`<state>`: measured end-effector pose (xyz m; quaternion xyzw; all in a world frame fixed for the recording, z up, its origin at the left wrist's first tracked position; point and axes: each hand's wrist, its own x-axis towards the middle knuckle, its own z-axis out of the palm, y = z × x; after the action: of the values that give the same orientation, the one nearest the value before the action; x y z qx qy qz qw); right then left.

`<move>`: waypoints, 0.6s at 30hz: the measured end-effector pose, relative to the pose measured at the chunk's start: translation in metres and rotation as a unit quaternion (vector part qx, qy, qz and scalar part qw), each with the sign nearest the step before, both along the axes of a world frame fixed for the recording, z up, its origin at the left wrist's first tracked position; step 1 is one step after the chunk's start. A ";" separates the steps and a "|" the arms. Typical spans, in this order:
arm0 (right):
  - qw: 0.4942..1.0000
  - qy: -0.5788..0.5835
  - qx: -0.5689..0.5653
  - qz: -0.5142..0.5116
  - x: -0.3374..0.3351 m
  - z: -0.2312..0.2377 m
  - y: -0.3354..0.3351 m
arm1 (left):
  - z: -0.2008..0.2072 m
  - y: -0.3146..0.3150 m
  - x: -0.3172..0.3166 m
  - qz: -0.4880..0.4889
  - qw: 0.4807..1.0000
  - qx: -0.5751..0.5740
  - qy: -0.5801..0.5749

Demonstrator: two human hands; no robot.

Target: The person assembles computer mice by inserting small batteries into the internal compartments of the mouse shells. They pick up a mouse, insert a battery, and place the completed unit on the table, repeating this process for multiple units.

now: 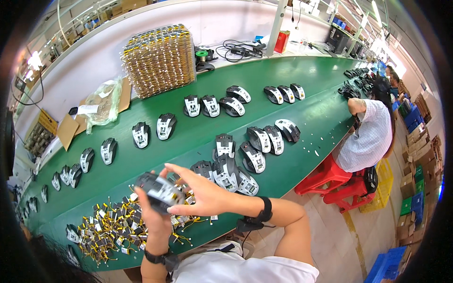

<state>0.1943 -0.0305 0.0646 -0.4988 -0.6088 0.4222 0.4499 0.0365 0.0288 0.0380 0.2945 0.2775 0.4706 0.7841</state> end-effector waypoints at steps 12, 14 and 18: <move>0.825 -0.342 0.003 -0.449 0.290 -0.034 0.093 | 0.028 0.024 -0.064 -0.259 0.920 0.219 0.198; 0.760 -0.396 -0.132 -0.498 0.360 -0.063 0.087 | 0.025 0.044 -0.082 -0.240 0.916 0.238 0.214; 0.693 -0.493 -0.247 -0.464 0.408 -0.110 0.087 | 0.032 0.100 -0.052 -0.200 0.814 0.409 0.361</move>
<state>0.6025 0.0563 -0.0458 -0.9474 -0.3085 -0.0119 0.0846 -0.0156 0.1290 0.0704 0.7855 0.2579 0.2337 0.5117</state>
